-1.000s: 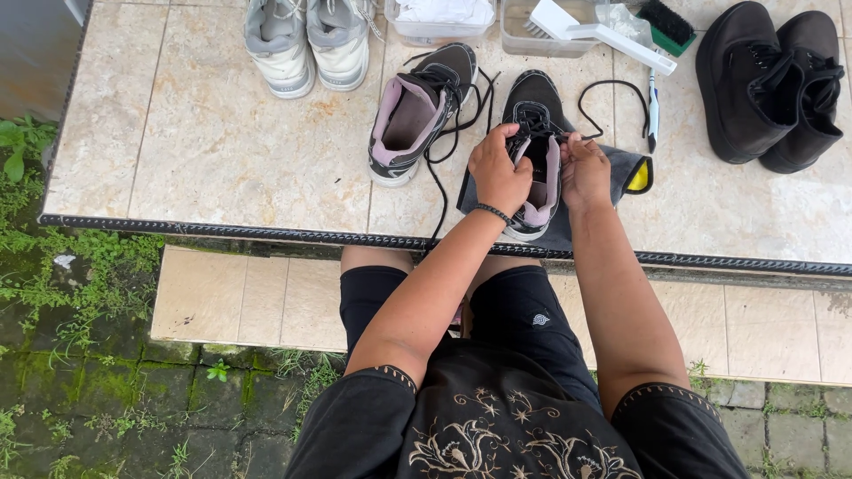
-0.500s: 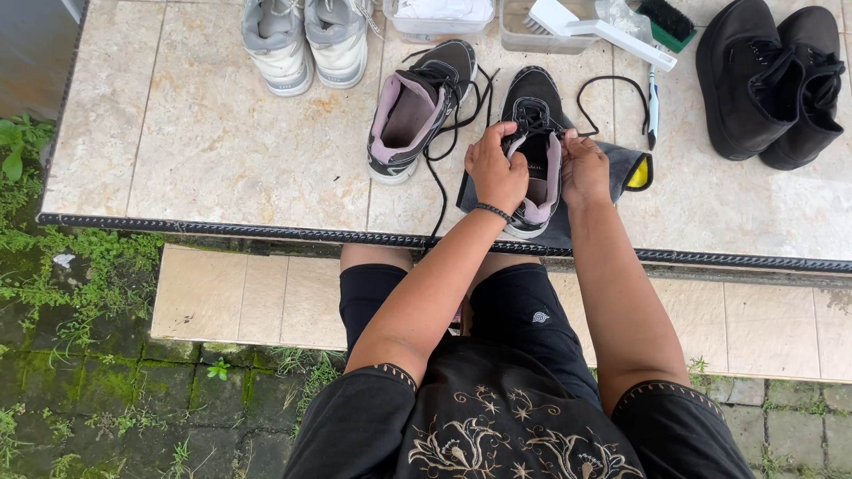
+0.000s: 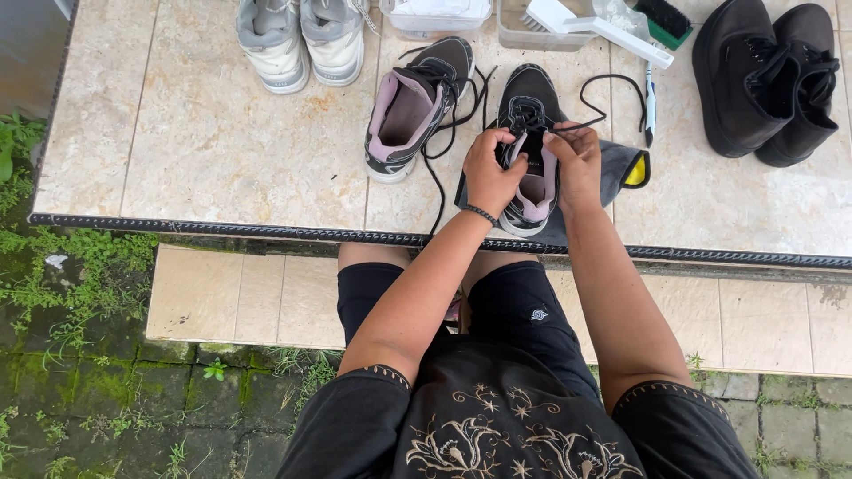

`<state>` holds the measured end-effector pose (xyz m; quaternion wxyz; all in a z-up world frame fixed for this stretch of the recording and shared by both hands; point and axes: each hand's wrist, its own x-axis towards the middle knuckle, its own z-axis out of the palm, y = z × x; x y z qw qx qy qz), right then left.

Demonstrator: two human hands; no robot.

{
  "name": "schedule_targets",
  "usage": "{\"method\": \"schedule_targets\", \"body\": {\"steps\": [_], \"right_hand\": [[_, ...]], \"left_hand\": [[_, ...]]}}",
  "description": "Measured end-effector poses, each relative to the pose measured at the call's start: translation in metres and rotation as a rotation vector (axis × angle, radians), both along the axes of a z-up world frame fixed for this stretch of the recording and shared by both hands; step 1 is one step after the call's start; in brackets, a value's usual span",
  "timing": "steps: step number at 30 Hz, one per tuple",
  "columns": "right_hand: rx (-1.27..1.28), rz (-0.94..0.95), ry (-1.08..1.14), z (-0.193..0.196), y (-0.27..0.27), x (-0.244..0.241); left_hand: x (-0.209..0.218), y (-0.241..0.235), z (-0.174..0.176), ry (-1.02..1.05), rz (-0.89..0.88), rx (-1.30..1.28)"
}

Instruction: The person is threading shoelaces through the eyelets of a black sneaker and then tying a knot.

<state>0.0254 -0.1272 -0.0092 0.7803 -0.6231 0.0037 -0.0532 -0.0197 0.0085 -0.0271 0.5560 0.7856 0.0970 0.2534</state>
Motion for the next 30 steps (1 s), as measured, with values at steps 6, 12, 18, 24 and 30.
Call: {"method": "schedule_targets", "body": {"steps": [6, 12, 18, 24, 30], "right_hand": [[0.014, -0.157, -0.05, -0.024, -0.009, 0.004], [-0.217, -0.264, -0.145, -0.031, -0.008, -0.01], [-0.408, -0.277, -0.147, -0.06, -0.021, 0.0], [-0.436, -0.233, -0.254, -0.034, -0.011, -0.013], [-0.5, -0.225, -0.293, -0.029, -0.01, -0.012]], "left_hand": [[0.007, -0.003, -0.021, -0.076, 0.082, 0.077], [0.004, -0.004, -0.018, -0.249, 0.203, 0.273], [-0.002, -0.005, -0.006, -0.313, 0.204, 0.21], [-0.021, -0.002, 0.009, -0.082, 0.099, -0.127], [-0.014, 0.004, 0.008, -0.047, -0.007, -0.116]]}}
